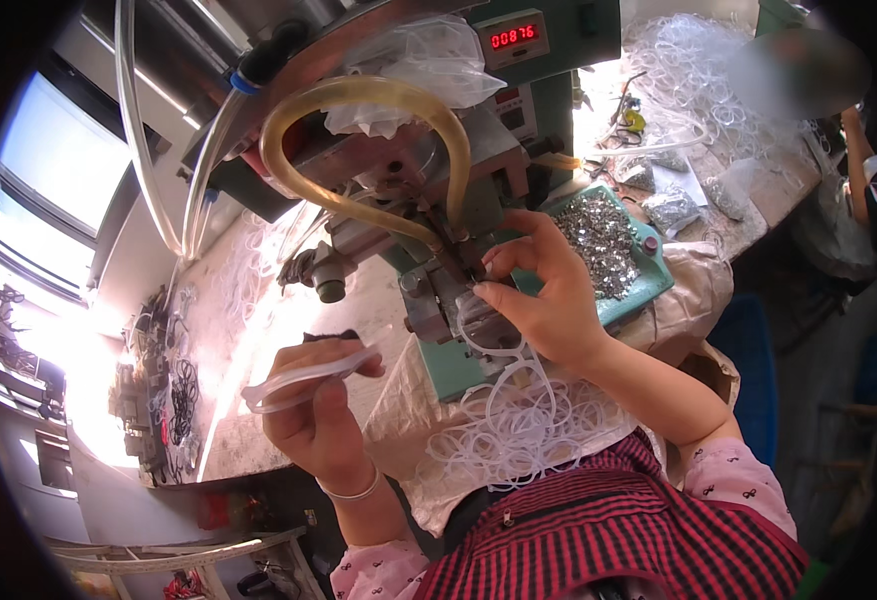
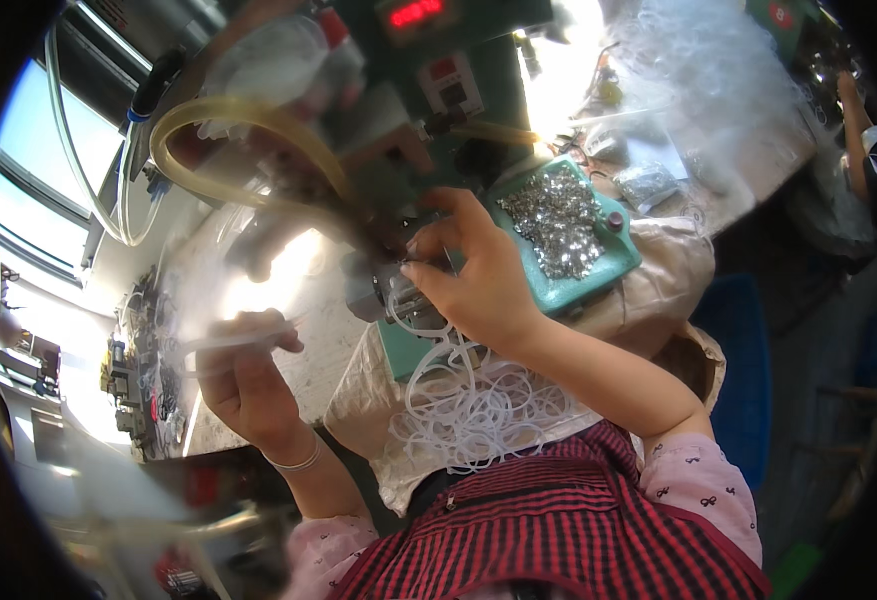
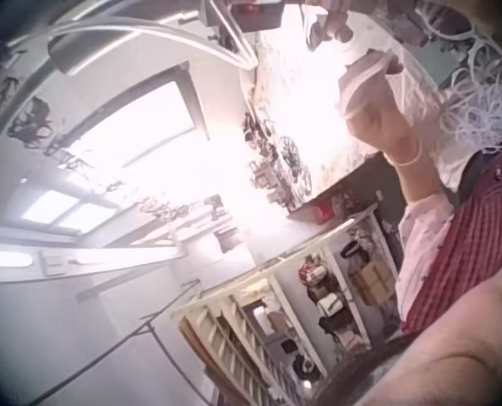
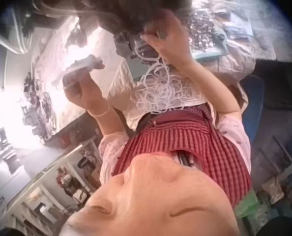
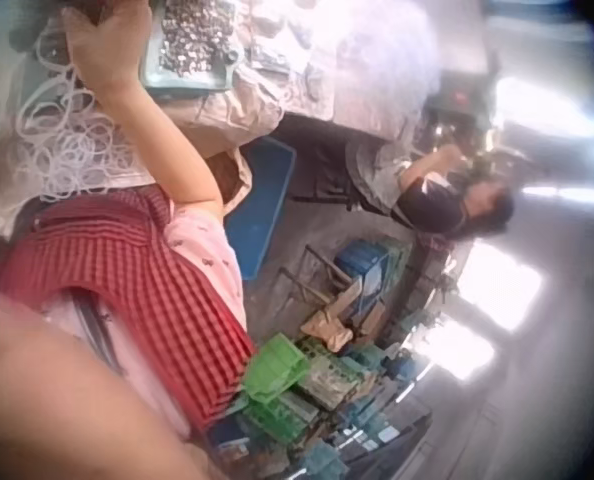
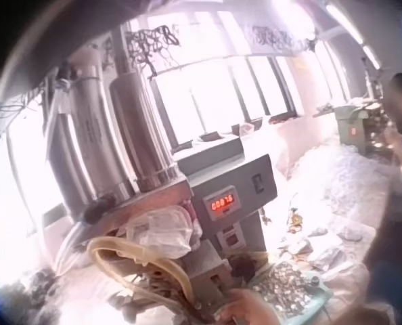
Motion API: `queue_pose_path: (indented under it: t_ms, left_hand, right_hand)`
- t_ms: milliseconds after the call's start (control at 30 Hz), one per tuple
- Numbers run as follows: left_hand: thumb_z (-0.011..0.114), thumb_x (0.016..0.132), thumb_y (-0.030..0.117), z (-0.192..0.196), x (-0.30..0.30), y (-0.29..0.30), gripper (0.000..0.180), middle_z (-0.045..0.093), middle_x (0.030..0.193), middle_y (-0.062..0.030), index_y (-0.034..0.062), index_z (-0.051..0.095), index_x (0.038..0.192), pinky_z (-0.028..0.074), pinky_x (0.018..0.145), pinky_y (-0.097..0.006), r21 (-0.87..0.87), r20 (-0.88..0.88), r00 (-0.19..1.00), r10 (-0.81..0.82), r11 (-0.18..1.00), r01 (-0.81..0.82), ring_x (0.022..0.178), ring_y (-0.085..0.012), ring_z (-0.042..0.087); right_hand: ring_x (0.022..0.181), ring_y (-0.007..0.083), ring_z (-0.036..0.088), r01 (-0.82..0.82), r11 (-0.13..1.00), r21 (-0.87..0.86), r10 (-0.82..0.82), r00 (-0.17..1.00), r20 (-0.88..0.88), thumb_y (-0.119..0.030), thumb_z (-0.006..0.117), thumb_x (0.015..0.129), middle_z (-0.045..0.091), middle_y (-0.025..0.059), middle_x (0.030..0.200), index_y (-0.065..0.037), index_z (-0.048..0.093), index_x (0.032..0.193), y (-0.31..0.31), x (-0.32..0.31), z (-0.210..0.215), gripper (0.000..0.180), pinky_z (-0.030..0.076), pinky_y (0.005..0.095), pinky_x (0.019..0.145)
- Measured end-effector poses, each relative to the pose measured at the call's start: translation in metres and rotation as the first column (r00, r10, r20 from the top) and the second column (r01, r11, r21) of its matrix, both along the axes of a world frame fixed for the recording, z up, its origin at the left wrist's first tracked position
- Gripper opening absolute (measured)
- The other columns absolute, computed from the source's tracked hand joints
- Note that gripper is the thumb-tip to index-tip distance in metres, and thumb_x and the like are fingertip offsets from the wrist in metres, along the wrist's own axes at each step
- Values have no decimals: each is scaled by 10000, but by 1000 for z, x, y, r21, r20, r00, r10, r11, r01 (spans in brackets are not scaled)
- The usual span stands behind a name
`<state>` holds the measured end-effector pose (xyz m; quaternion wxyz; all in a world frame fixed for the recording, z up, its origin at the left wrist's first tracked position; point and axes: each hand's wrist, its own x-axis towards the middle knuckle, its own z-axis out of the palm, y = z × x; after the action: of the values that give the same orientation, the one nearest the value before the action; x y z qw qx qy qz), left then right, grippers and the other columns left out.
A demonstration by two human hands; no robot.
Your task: The person repeatedly picks up small clear plastic rings and places them into a green tray on a machine. They then use a handheld tool to press or secure the rings in place. The person continues this repetitive assembly process throughout the clip.
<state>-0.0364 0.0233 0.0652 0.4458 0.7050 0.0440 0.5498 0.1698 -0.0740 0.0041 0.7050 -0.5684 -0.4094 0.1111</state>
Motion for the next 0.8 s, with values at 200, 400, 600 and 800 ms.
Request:
queue_pose_path:
  t_ms: [200, 400, 600, 800]
  left_hand:
    - [611, 978, -12, 5, 41, 5, 127, 673, 1017, -192, -78, 623, 1086, 594, 724, -335, 97, 1, 962, 271, 958, -270, 811, -243, 705]
    - [482, 1053, 233, -12, -16, -8, 416, 672, 734, -181, -64, 633, 804, 483, 644, -324, -103, -382, 915, -127, 990, 94, 658, -216, 603]
    - [513, 1060, 216, -159, -170, -26, 332, 675, 1258, -114, -42, 682, 1184, 509, 924, -341, -646, -752, 352, -557, 728, -229, 1129, -213, 644]
    - [525, 1086, 258, -240, -139, -50, 386, 612, 1329, -55, 29, 564, 1394, 488, 970, -337, -804, -585, 611, -534, 482, -348, 1183, -172, 594]
  right_hand:
    - [987, 158, 684, -111, 991, 72, 129, 930, -343, -8, 744, 819, 723, 111, 1009, 10, 484, 1373, 4, -14, 7, 612, 531, 316, 874]
    - [1225, 326, 626, 143, 990, -15, -114, 844, 524, -100, 739, 865, 694, 166, 1221, 6, 609, 1293, -55, 5, 6, 460, 497, 408, 1018]
    - [1028, 124, 630, 516, 775, -366, -571, 820, -52, -53, 645, 960, 708, 53, 1120, -34, 697, 1180, -222, 83, -116, 226, 480, 239, 907]
    - [1331, 403, 521, 536, -119, -836, -413, 739, 533, -323, 764, 839, 554, 220, 1439, -104, 545, 1431, -383, 87, -259, 668, 453, 474, 1092]
